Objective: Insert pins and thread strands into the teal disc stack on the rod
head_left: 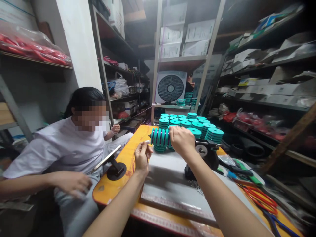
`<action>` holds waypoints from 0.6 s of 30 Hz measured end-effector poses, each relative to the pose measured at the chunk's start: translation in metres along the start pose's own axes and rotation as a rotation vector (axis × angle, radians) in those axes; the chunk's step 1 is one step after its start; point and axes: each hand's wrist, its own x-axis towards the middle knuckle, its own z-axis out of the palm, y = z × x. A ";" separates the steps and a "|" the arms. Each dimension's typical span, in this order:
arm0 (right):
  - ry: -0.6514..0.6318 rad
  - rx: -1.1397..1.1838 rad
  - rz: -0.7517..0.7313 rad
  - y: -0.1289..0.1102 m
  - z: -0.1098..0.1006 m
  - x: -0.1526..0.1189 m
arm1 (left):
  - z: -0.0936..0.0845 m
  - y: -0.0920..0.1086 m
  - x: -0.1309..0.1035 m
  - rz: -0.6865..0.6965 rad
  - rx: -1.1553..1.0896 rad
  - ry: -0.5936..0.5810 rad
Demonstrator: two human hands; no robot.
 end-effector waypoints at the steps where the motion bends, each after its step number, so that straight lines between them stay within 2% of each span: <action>1: 0.003 0.001 -0.001 0.000 -0.001 0.000 | -0.002 0.007 0.003 0.019 0.018 0.001; 4: 0.013 0.001 -0.005 0.000 -0.001 0.000 | 0.002 0.036 0.021 0.212 0.187 -0.024; 5: 0.016 0.001 -0.004 0.000 -0.002 0.000 | 0.008 0.047 0.029 0.326 0.331 -0.087; 7: 0.019 0.001 -0.005 0.000 -0.002 0.000 | 0.025 0.064 0.046 0.533 0.647 -0.315; 8: 0.018 0.001 -0.007 0.000 -0.002 0.000 | 0.035 0.070 0.054 0.584 0.764 -0.431; 10: 0.014 0.004 -0.016 0.001 -0.002 -0.001 | 0.054 0.074 0.066 0.576 0.878 -0.615; 12: 0.011 0.007 -0.023 0.001 -0.002 -0.001 | 0.067 0.071 0.073 0.479 0.895 -0.705; 15: 0.018 0.009 -0.005 0.000 -0.004 -0.002 | 0.075 0.064 0.079 0.348 0.867 -0.721; 18: 0.039 0.008 0.041 0.000 -0.005 -0.001 | 0.075 0.064 0.079 0.286 0.824 -0.706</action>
